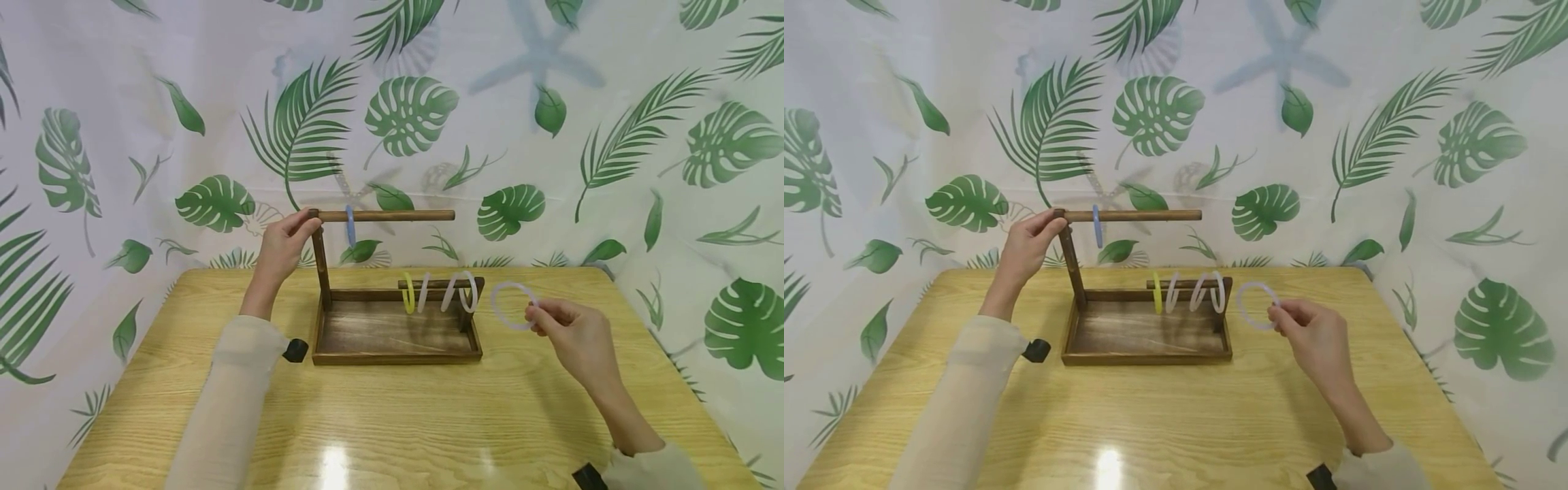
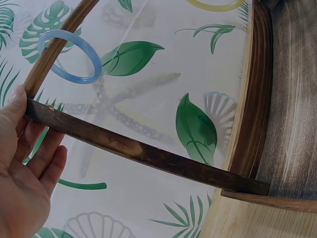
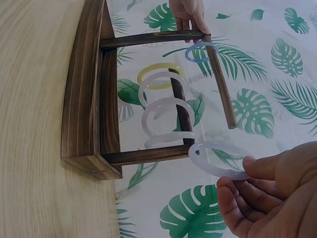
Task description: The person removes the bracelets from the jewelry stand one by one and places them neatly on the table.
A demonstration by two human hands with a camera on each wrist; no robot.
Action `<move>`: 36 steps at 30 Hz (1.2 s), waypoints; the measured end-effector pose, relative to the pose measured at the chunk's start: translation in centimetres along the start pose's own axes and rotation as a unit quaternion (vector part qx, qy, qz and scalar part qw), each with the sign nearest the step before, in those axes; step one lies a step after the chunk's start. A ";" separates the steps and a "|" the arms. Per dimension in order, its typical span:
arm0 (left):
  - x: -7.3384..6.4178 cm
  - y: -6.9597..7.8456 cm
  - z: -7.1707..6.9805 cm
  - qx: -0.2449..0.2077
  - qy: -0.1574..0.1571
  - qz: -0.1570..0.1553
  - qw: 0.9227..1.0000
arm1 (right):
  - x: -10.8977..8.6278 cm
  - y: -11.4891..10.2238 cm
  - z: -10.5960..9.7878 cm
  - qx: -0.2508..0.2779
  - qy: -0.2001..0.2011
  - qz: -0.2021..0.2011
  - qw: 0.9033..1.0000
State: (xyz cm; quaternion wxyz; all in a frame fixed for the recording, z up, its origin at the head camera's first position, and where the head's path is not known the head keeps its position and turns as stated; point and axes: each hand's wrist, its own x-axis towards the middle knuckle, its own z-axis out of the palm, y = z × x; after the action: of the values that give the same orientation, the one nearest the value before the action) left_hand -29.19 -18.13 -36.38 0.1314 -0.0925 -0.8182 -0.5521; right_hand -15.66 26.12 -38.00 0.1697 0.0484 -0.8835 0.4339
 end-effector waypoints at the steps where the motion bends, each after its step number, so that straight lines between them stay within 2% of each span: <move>1: 0.0 0.0 0.0 0.000 0.000 0.001 1.000 | -0.1 -0.1 0.1 0.004 -0.002 -0.001 1.000; 20: 0.1 -0.2 0.2 0.002 0.004 0.007 1.000 | -1.3 -0.4 1.7 0.041 -0.045 0.004 0.998; 29: 0.1 -0.2 0.2 -0.006 0.006 0.005 1.000 | -1.8 0.0 2.7 0.019 -0.058 -0.005 0.998; 36: 0.2 -0.3 0.3 0.001 0.008 0.008 1.000 | -2.0 0.0 3.5 0.028 -0.083 0.018 0.996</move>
State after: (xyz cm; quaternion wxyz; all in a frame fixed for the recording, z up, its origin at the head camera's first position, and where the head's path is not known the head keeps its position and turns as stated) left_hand -29.53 -18.00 -36.71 0.1425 -0.0942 -0.8166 -0.5514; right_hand -14.69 23.25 -40.71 0.0871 0.0734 -0.8827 0.4560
